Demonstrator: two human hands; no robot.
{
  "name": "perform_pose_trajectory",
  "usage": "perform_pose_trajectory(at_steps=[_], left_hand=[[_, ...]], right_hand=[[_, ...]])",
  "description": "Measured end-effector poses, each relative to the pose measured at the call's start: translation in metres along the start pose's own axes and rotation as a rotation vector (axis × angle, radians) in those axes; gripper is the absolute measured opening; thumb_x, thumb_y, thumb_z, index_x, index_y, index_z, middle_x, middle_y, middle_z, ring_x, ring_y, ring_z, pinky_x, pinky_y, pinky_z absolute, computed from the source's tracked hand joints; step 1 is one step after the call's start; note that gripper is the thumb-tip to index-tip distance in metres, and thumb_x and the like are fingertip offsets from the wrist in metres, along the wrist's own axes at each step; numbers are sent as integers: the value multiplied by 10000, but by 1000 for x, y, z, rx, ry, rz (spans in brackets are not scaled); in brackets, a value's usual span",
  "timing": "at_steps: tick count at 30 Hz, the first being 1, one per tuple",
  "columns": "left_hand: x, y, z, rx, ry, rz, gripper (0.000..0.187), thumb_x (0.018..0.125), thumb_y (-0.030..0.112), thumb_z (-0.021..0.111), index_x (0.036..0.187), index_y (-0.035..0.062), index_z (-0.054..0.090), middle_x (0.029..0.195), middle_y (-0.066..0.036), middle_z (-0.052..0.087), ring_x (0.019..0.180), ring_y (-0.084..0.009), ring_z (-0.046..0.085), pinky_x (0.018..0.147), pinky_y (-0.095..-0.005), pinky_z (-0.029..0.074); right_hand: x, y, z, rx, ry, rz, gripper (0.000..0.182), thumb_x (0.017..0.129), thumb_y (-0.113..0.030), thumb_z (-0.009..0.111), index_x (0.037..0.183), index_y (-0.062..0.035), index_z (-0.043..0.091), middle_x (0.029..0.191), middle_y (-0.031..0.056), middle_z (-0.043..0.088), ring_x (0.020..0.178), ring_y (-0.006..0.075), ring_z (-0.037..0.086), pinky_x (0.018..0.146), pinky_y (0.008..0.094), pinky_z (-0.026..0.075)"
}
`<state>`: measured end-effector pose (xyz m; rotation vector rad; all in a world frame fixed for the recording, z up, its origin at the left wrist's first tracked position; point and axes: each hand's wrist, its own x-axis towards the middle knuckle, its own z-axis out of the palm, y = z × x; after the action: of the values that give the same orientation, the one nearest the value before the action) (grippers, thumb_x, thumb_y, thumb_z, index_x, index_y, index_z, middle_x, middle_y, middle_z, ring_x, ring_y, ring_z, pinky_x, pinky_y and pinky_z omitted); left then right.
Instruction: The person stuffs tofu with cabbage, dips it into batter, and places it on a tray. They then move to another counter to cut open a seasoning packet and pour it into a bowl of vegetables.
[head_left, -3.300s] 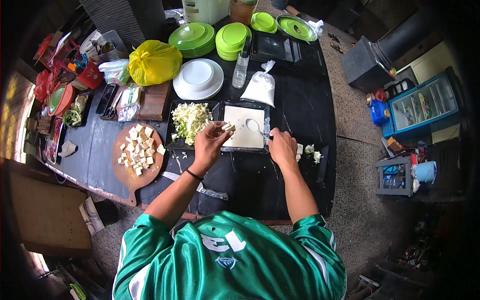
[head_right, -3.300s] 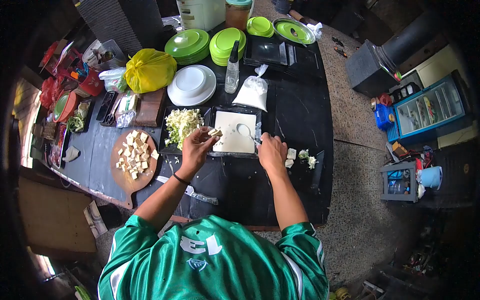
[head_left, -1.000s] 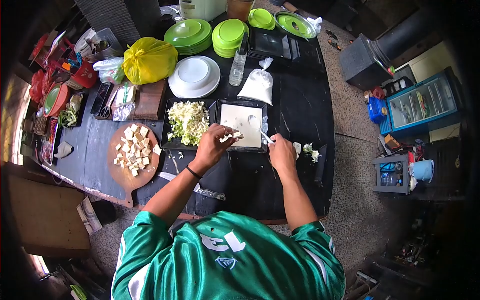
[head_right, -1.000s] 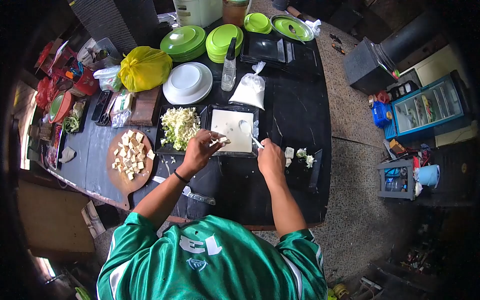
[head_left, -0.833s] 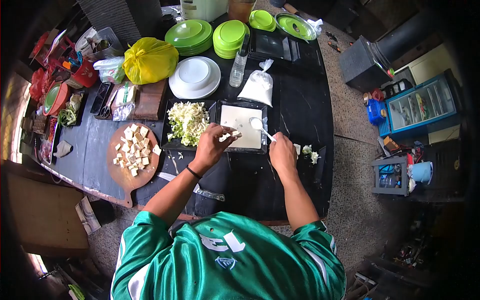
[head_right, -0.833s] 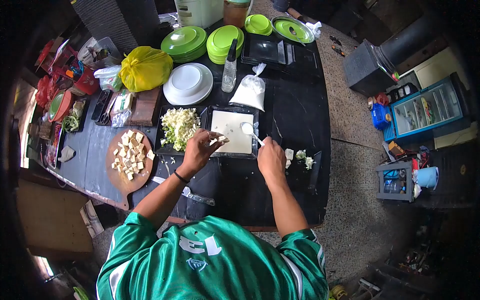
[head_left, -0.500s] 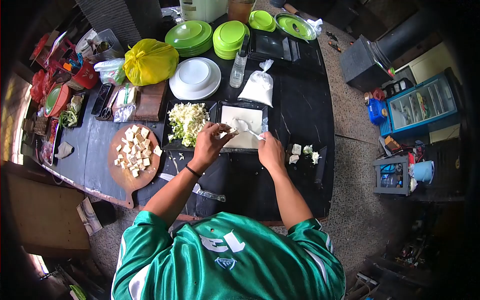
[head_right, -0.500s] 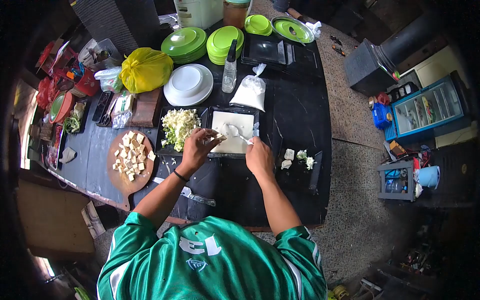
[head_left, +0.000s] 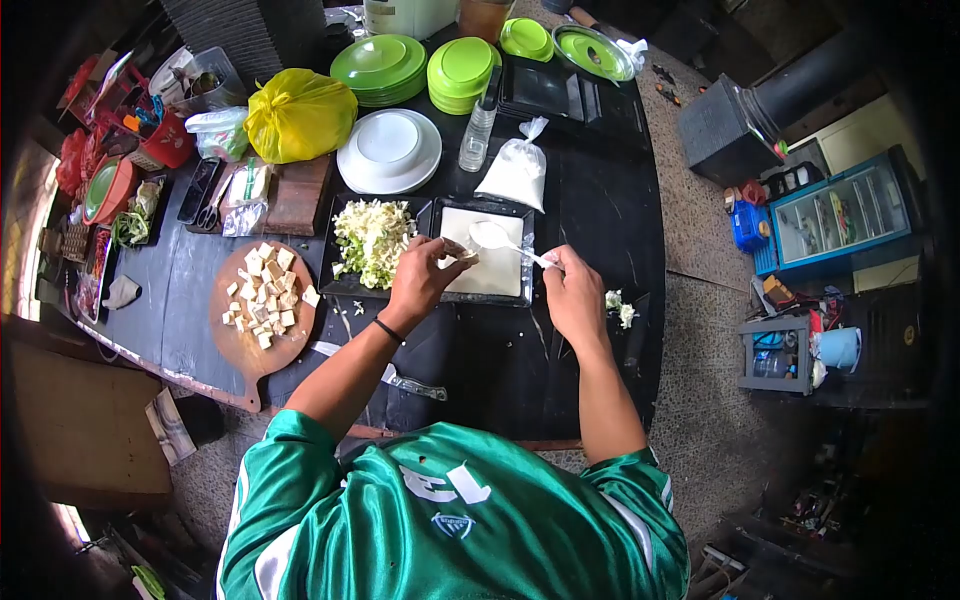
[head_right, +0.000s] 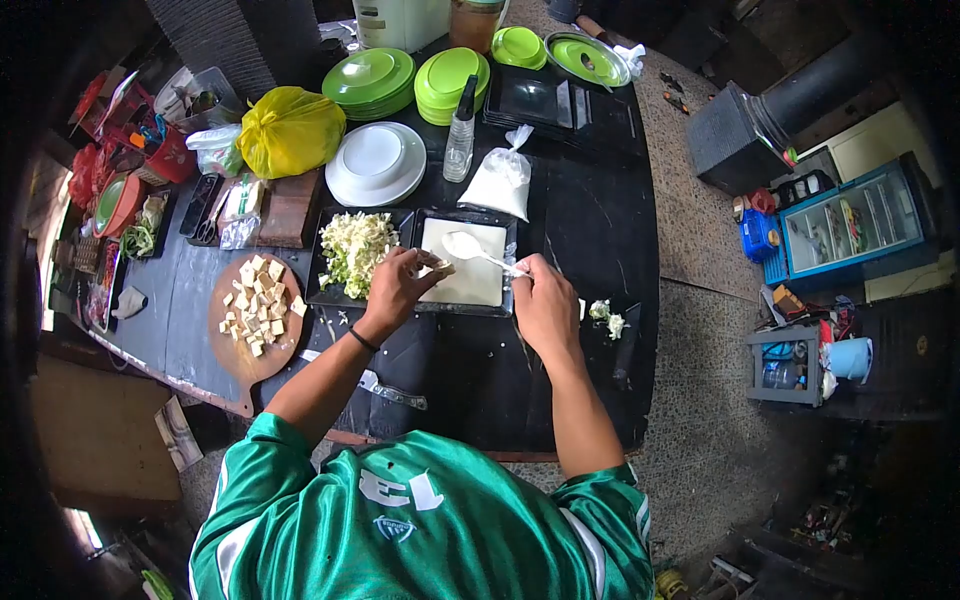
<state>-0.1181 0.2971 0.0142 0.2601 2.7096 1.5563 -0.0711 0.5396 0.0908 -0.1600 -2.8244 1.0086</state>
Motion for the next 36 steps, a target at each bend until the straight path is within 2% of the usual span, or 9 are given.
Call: perform_pose_trajectory(at_steps=[7, 12, 16, 21, 24, 28, 31, 33, 36], left_hand=[[4, 12, -1, 36, -26, 11, 321, 852, 293, 863, 1006, 26, 771, 879, -146, 702, 873, -288, 638, 781, -416, 527], [9, -2, 7, 2, 25, 63, 372, 829, 324, 894, 961, 6, 755, 831, -135, 661, 811, -270, 628, 713, -408, 499], [9, -6, 9, 19, 26, 87, 358, 842, 300, 885, 990, 1, 752, 843, -129, 692, 817, -264, 663, 742, -389, 528], [12, -4, 9, -126, -49, -35, 393, 873, 252, 874, 1087, -49, 742, 973, -135, 775, 885, -176, 736, 828, -311, 572], [14, -5, 9, -220, -47, -78, 407, 877, 234, 875, 1115, -65, 735, 993, -138, 786, 902, -150, 738, 821, -299, 576], [14, -6, 11, -288, -4, -107, 435, 824, 293, 892, 1084, -36, 776, 907, -142, 772, 806, -198, 732, 758, -325, 572], [17, -15, 18, -421, -10, -176, 418, 833, 248, 902, 1074, -62, 758, 926, -118, 788, 817, -151, 728, 766, -289, 564], [22, -18, 17, -764, -70, -250, 390, 850, 186, 901, 1084, -78, 735, 936, -92, 792, 833, -110, 715, 775, -250, 552], [23, -12, 7, -743, -59, -356, 355, 863, 138, 895, 1089, -72, 720, 946, -77, 780, 856, -87, 695, 789, -233, 539]], right_hand=[[-4, -24, -14, -70, 12, -214, 95, 969, -65, 593, 1041, -13, 629, 990, 186, 711, 964, 412, 678, 831, 492, 536], [-2, -21, -12, -87, 24, -242, 76, 961, -57, 602, 1017, -10, 622, 966, 176, 702, 936, 406, 663, 820, 501, 528], [-2, -20, -13, -88, 42, -232, 84, 958, -51, 602, 1025, -7, 626, 950, 177, 697, 925, 405, 666, 812, 502, 528], [-2, -13, -8, -57, 44, -181, 102, 958, -77, 599, 1029, -16, 639, 944, 177, 705, 921, 398, 672, 815, 504, 534], [-1, -10, -12, -73, 37, -136, 111, 955, -91, 591, 1024, -21, 644, 950, 174, 714, 924, 390, 677, 827, 507, 536], [-3, -6, -6, 39, 44, -83, 144, 966, -70, 572, 1056, -1, 660, 967, 209, 715, 893, 411, 698, 802, 474, 541], [-5, 3, 2, 63, 25, -63, 150, 967, -70, 571, 1060, 3, 662, 954, 216, 718, 877, 401, 708, 787, 455, 538], [-5, 2, 1, 50, 21, -14, 148, 970, -68, 568, 1057, 8, 659, 941, 216, 720, 875, 399, 709, 778, 451, 537], [-5, 7, 1, 67, 47, -17, 148, 972, -71, 566, 1056, 5, 661, 943, 213, 724, 875, 394, 712, 775, 443, 537]])
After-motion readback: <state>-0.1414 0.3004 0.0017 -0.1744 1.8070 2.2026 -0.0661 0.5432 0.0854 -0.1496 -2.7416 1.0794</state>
